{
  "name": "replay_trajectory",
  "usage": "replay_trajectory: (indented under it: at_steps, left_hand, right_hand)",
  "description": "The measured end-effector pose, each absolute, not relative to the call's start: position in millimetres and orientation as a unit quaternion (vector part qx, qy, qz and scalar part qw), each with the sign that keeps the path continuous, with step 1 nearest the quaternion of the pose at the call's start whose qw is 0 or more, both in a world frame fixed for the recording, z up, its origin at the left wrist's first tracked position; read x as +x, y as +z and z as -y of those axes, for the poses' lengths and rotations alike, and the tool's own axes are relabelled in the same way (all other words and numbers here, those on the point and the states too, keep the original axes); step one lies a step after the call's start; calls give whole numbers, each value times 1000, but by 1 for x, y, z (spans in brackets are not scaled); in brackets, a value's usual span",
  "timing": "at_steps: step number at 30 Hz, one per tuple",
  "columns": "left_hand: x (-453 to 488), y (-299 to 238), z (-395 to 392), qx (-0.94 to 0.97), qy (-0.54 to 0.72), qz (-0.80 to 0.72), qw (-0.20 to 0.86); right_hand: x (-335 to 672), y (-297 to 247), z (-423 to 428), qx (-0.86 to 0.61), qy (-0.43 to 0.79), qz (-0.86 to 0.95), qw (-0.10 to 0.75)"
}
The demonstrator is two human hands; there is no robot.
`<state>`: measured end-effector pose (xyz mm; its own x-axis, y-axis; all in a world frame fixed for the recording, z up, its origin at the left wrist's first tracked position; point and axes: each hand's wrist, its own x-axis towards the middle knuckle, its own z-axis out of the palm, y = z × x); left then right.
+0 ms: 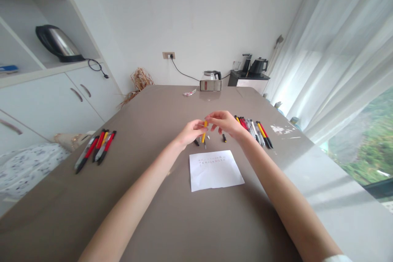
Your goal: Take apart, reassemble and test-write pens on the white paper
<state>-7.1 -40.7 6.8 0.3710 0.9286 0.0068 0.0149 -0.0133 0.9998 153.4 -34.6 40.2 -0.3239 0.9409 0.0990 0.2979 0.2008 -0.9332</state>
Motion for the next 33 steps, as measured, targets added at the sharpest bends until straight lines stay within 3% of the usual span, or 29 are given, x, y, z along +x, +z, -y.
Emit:
replay_trajectory:
  at_steps: [16,22,27,33]
  left_hand:
    - [-5,11,43,585,411,-400,574]
    - [-5,14,42,573,423,-416,565]
    - [-6,10,40,581,424,-401,567]
    - [-6,8,39,586,424,-397,565]
  right_hand:
    - [157,36,31,-487,398,688,363]
    - [159,13,20,-588,185,761,203]
    - [151,0,19,-579,171,790,106]
    - [148,-5,19,-587,152,790,88]
